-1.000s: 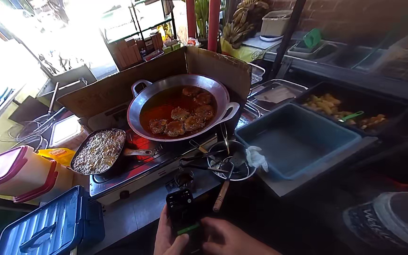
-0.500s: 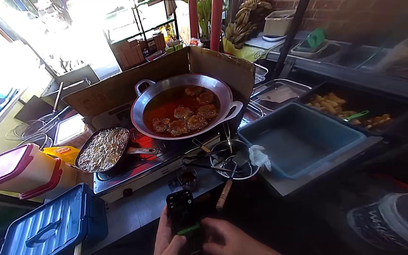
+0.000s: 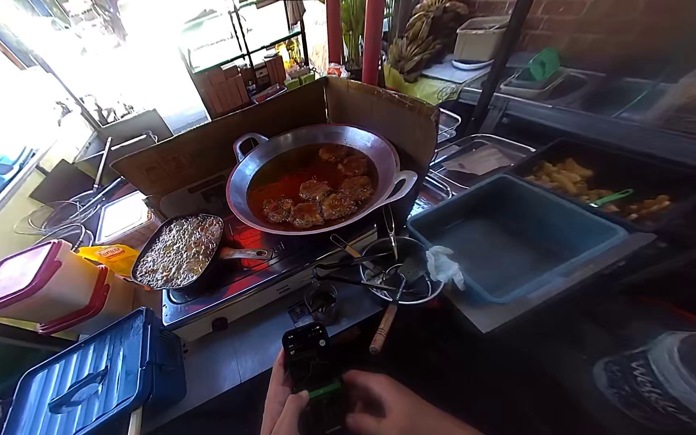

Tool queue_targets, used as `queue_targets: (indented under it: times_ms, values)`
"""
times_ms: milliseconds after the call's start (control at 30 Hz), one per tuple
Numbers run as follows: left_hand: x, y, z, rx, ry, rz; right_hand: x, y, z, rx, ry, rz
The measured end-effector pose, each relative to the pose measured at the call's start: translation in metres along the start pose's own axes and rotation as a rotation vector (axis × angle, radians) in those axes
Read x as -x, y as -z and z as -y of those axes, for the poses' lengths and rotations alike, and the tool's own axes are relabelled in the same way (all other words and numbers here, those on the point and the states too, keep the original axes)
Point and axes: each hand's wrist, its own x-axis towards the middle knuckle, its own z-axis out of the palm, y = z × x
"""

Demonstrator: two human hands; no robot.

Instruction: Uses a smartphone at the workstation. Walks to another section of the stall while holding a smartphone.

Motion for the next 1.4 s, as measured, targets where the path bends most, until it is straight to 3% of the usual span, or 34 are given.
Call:
queue_targets:
  times_ms: [1400]
  values:
    - [0.0015,-0.0005,0.0073,0.019,-0.028,0.028,0.004,0.0016,-0.0051,-0.026,-0.003,-0.002]
